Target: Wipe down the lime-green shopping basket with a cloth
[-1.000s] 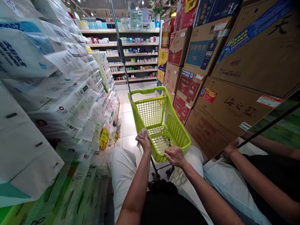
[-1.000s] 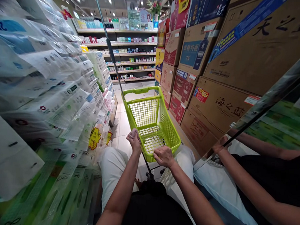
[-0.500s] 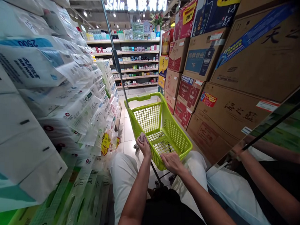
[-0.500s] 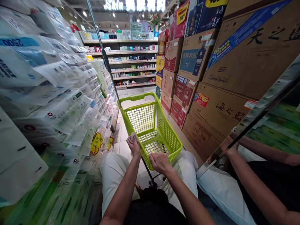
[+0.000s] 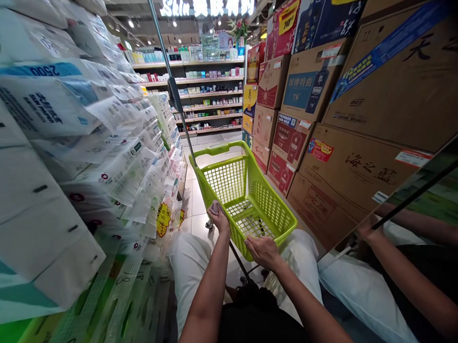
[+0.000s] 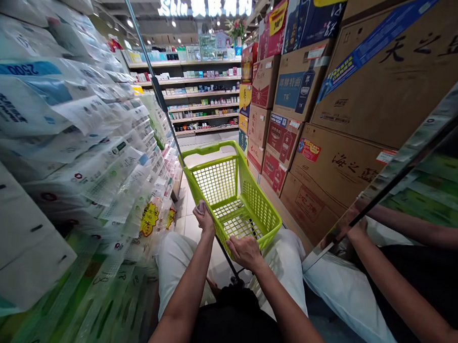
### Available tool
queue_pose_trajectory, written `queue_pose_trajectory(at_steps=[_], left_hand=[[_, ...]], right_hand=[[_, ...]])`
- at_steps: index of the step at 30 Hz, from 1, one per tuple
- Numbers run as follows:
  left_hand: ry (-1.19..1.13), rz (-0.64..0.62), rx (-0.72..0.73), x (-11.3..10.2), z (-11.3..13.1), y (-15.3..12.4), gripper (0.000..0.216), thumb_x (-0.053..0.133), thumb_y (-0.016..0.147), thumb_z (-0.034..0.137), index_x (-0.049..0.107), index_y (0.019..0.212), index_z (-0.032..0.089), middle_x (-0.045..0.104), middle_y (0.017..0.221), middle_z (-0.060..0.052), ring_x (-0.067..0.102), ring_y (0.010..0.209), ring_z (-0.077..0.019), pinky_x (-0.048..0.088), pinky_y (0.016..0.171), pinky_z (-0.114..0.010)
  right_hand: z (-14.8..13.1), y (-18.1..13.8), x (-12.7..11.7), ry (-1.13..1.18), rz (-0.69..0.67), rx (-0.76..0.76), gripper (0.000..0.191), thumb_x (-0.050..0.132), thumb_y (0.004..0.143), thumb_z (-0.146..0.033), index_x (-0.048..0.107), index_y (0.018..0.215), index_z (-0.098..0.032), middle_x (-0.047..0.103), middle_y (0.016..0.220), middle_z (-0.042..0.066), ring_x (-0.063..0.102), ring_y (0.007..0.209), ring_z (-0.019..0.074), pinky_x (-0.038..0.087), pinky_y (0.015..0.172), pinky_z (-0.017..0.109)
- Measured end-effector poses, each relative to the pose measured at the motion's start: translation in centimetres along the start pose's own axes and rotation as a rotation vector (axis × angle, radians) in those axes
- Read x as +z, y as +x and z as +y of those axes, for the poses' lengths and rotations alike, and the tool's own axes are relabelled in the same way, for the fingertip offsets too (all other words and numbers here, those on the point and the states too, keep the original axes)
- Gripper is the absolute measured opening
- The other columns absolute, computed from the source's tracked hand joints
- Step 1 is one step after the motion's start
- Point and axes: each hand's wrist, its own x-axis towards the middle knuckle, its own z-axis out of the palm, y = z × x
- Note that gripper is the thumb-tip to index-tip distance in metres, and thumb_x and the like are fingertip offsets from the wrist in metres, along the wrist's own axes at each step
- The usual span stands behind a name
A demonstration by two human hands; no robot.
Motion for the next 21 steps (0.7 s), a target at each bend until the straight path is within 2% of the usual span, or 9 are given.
queue_pose_trajectory(at_steps=[4,8,10,14,16,18,21], left_hand=[[0.027,0.011,-0.053,-1.0,-1.2,-2.2,0.018,0.058,0.094,0.027,0.048,0.109,0.026,0.063,0.108,-0.005,0.063,0.102,-0.0188,0.049,0.095,-0.036],[0.064,-0.003,0.072,-0.6,-1.5,-3.4,0.027,0.062,0.092,0.028,0.047,0.114,0.027,0.062,0.118,-0.006,0.062,0.109,-0.0184,0.048,0.097,-0.034],[0.100,0.013,0.100,0.2,-0.6,-2.2,0.024,0.060,0.092,0.025,0.047,0.113,0.026,0.061,0.118,-0.007,0.062,0.109,-0.0183,0.048,0.098,-0.033],[0.169,0.014,0.012,1.7,2.0,2.8,0.017,0.058,0.092,0.021,0.044,0.100,0.025,0.060,0.104,-0.004,0.062,0.098,-0.0177,0.049,0.091,-0.031],[0.172,-0.020,-0.009,2.0,2.8,4.1,0.017,0.058,0.092,0.021,0.043,0.097,0.025,0.059,0.099,-0.002,0.062,0.094,-0.0170,0.050,0.088,-0.030],[0.167,-0.025,0.020,1.6,2.5,3.2,0.015,0.057,0.093,0.022,0.043,0.097,0.025,0.057,0.098,-0.002,0.061,0.094,-0.0167,0.050,0.089,-0.030],[0.147,-0.020,0.141,0.3,0.5,-0.8,0.016,0.057,0.094,0.027,0.045,0.105,0.025,0.057,0.106,-0.003,0.059,0.101,-0.0172,0.048,0.095,-0.032]], right_hand=[[0.2,-0.3,0.2,-0.007,0.043,-0.011,0.056,0.022,0.111,-0.038,0.070,0.090,-0.019,0.071,0.068,0.004,0.057,0.058,0.0137,0.017,0.062,0.032],[0.9,-0.8,0.2,-0.010,0.064,-0.032,0.054,0.025,0.110,-0.039,0.069,0.087,-0.019,0.070,0.067,0.004,0.056,0.058,0.0136,0.016,0.062,0.033],[1.3,-1.0,0.0,-0.013,0.056,-0.046,0.052,0.027,0.110,-0.039,0.069,0.086,-0.019,0.069,0.065,0.004,0.054,0.057,0.0133,0.016,0.062,0.033],[1.9,-1.1,-0.4,-0.014,0.043,-0.077,0.050,0.030,0.109,-0.039,0.068,0.082,-0.019,0.067,0.062,0.003,0.052,0.055,0.0125,0.015,0.062,0.033],[2.0,-1.0,-0.5,-0.014,0.056,-0.084,0.050,0.031,0.109,-0.039,0.067,0.081,-0.019,0.067,0.062,0.002,0.050,0.054,0.0124,0.014,0.062,0.033],[2.1,-1.0,-0.3,-0.009,0.078,-0.086,0.050,0.030,0.109,-0.039,0.067,0.081,-0.019,0.067,0.061,0.002,0.049,0.053,0.0124,0.013,0.062,0.033],[2.3,-1.2,0.0,0.008,0.108,-0.081,0.051,0.030,0.109,-0.039,0.067,0.081,-0.019,0.067,0.061,0.003,0.048,0.053,0.0123,0.013,0.062,0.033]])
